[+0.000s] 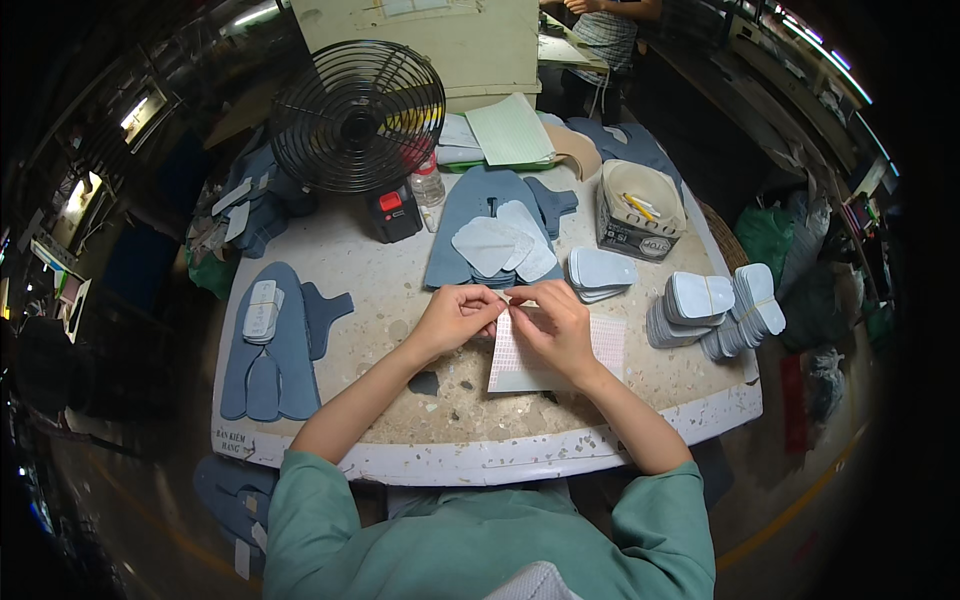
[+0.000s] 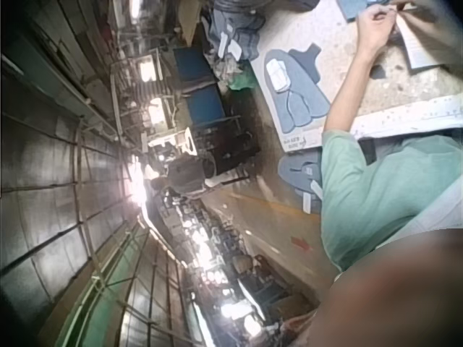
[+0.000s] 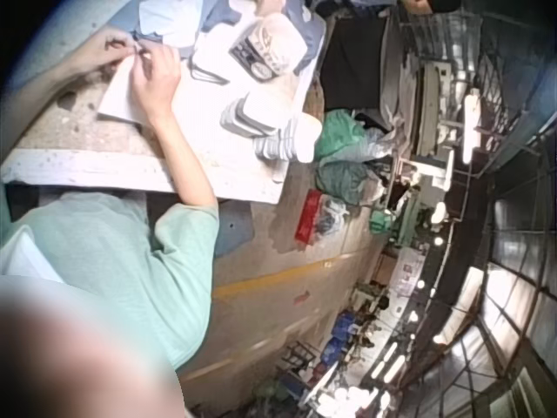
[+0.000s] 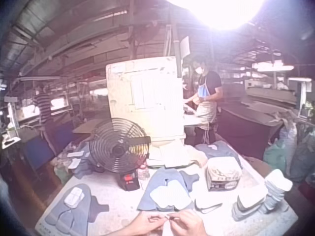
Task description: The person repeatedly picks up small white insole-like pieces and blue fabric pieces, aligns them, and stacks them into neat piles on the table. The person occasionally reorganizes the stacks and moves them to the side.
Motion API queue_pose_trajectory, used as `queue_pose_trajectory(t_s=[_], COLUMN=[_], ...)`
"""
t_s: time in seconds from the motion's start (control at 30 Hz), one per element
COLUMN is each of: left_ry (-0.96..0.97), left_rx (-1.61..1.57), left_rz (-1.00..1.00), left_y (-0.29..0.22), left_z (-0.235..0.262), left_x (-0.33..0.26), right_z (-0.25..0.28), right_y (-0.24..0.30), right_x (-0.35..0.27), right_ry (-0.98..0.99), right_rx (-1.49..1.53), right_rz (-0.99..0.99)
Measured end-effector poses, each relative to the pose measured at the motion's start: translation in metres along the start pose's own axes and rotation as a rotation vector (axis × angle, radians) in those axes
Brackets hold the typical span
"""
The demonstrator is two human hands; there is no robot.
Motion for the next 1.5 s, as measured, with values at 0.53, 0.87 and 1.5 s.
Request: queue_pose_trajectory(t_s=[0.53,0.87,1.5], left_ry=[0.165,0.279,0.248], left_rx=[0.716,0.763,0.834], left_rz=[-0.355,-0.282,-0.383], left_y=[-0.010,0.004,0.002], left_z=[-0.001,0.003,0.001], left_x=[0.004,0.006,0.006], right_z=[-0.026,-0.011,-0.028], right_y=[-0.046,-0.048,-0.054], right_x=[-0.015,-0.006,-0.016], right_ry=[0.342,0.147,0.392], right_rx=[-0.327,-0.507,-0.312], right_rz=[-0.143,-0.098,-0.269])
Point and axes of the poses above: each hand's wrist, its own x-axis towards the middle knuckle, its own z-axis out of the back of the hand, y = z × x, the point moved 6 cm from there along x, towards the middle knuckle, and after that the axes turned 7 degrees about -z, right-handed, at the moved point
